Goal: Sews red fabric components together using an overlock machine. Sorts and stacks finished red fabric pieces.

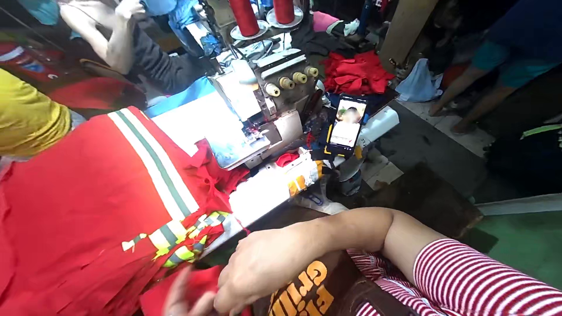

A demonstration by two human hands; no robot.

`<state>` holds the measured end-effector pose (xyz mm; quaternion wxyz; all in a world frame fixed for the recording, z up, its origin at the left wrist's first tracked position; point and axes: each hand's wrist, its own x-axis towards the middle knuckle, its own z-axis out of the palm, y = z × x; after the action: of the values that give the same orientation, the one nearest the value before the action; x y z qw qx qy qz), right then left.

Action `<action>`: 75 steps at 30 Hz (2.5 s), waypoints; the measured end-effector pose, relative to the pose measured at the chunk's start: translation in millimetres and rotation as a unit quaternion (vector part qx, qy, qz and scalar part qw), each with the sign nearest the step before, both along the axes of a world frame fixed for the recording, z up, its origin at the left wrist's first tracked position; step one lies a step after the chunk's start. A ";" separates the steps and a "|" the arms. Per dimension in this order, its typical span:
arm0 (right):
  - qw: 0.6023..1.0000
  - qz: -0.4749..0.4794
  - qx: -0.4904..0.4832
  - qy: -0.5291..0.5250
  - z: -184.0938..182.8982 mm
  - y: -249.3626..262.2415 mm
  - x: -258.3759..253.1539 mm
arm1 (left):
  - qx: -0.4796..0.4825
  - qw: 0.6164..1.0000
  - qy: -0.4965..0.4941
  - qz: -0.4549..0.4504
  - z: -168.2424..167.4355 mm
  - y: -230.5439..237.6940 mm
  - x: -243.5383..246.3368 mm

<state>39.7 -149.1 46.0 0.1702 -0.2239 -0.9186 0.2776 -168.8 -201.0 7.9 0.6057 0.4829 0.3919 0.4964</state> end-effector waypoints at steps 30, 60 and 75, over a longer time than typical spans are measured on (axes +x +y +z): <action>0.976 -0.091 -0.163 0.109 -8.5 -3.2 -8.1 | -0.068 0.983 -0.132 0.106 -28.2 -22.9 20.9; 0.996 -0.029 0.051 0.062 -40.5 40.7 36.7 | 0.001 0.998 -0.065 0.024 -0.7 -47.7 -70.3; 0.999 -0.005 -0.031 -0.043 -23.8 -21.1 14.9 | -0.027 0.960 -0.245 0.129 -36.4 -1.5 -9.4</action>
<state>54.7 -170.2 22.2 0.1247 -0.2451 -0.9151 0.2947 -178.2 -202.5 -28.5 0.6266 0.2750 0.3042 0.6627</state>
